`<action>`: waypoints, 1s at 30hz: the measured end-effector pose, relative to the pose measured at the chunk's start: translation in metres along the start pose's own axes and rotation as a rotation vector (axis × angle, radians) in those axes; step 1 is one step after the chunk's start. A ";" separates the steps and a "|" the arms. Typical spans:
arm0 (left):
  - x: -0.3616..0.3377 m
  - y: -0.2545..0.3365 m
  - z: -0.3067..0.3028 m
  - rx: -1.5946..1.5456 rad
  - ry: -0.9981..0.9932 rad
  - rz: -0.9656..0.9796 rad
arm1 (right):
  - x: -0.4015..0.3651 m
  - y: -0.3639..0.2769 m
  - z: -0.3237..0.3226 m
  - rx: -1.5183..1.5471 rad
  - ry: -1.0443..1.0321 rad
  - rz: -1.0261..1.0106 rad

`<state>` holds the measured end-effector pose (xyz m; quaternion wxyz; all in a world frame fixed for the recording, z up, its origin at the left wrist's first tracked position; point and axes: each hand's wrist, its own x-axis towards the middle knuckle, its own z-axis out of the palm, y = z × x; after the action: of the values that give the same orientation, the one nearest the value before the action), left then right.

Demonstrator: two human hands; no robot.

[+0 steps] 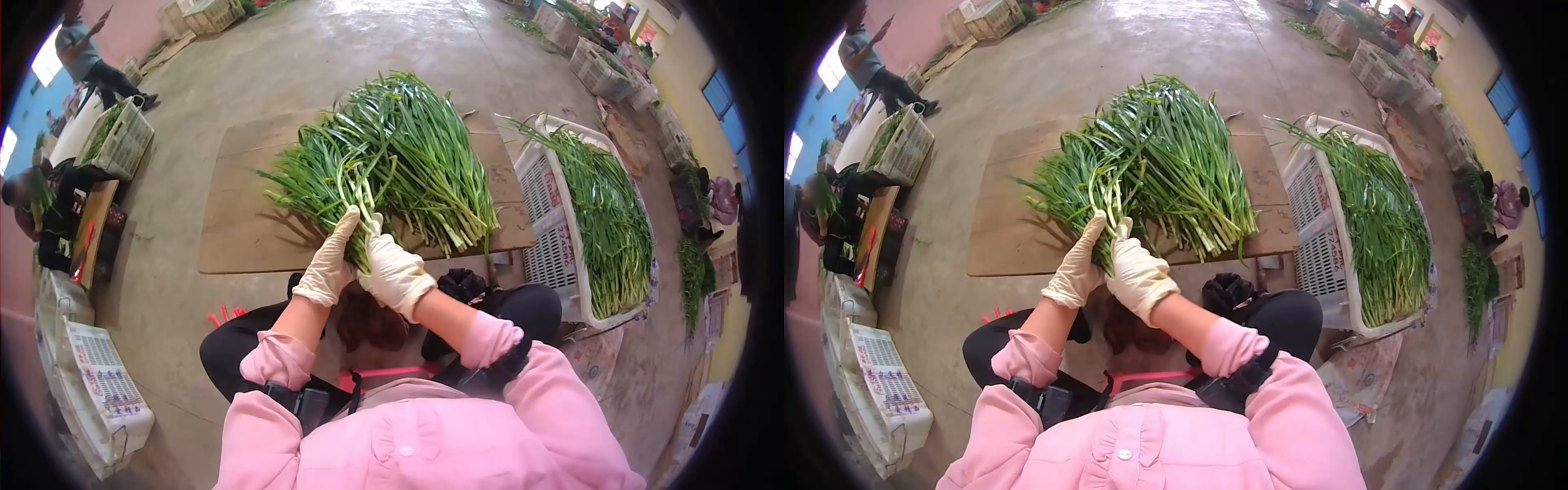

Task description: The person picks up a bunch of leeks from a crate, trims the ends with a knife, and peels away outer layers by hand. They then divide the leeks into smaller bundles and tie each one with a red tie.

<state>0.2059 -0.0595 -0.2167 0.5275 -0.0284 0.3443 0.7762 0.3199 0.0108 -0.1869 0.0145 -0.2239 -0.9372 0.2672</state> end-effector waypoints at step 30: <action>-0.009 0.010 0.001 0.038 -0.093 -0.003 | 0.022 0.050 -0.068 0.031 0.192 -0.059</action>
<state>0.2018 -0.0678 -0.2076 0.5444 0.0174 0.3340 0.7693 0.3305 0.0919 -0.1560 0.1153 -0.2206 -0.9334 0.2585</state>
